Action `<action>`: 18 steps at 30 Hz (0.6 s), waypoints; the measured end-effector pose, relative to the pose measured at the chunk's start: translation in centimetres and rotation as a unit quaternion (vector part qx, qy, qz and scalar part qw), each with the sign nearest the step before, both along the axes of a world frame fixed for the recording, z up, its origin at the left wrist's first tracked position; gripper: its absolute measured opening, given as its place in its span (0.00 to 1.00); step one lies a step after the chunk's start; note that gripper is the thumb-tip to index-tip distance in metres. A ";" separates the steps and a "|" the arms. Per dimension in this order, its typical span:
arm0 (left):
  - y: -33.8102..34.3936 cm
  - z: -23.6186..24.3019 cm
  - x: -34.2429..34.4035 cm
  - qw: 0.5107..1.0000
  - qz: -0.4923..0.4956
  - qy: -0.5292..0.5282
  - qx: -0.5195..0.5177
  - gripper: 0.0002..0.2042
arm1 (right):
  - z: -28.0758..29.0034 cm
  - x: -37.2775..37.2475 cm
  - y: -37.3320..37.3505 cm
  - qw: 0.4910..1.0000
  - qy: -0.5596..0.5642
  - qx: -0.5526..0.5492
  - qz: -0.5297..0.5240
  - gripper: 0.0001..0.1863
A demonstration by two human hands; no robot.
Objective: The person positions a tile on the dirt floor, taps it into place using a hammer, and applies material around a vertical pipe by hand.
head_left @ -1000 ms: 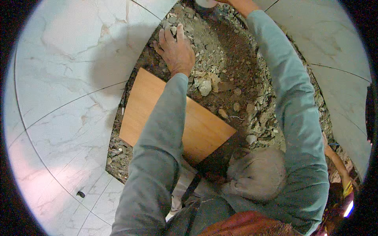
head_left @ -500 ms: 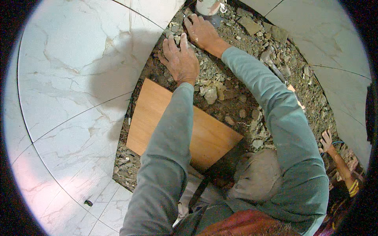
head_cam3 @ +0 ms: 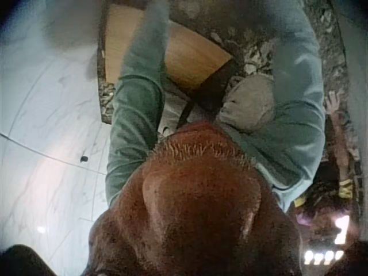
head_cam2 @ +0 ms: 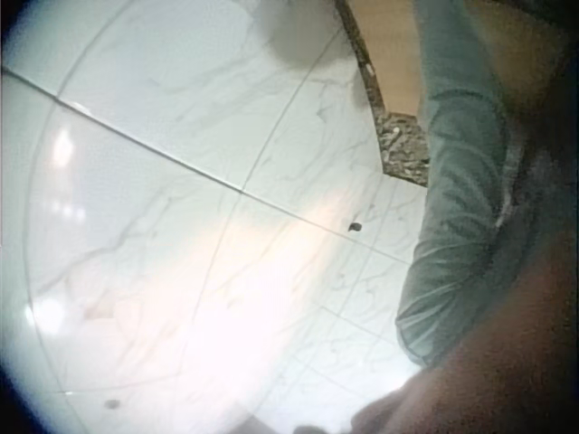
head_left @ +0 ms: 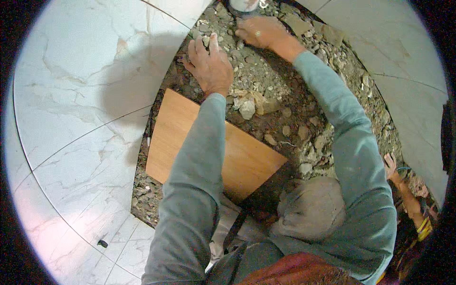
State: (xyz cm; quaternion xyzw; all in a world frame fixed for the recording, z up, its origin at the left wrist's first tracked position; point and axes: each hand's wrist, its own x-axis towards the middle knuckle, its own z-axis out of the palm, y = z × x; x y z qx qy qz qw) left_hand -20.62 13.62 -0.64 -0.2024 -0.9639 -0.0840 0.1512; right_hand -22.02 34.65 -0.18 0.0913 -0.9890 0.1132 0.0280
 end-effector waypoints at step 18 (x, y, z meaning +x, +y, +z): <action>-0.2 -0.8 0.0 0.999 -0.016 0.045 0.014 0.20 | -3.5 -1.9 -3.9 0.991 0.124 0.056 -0.008 0.13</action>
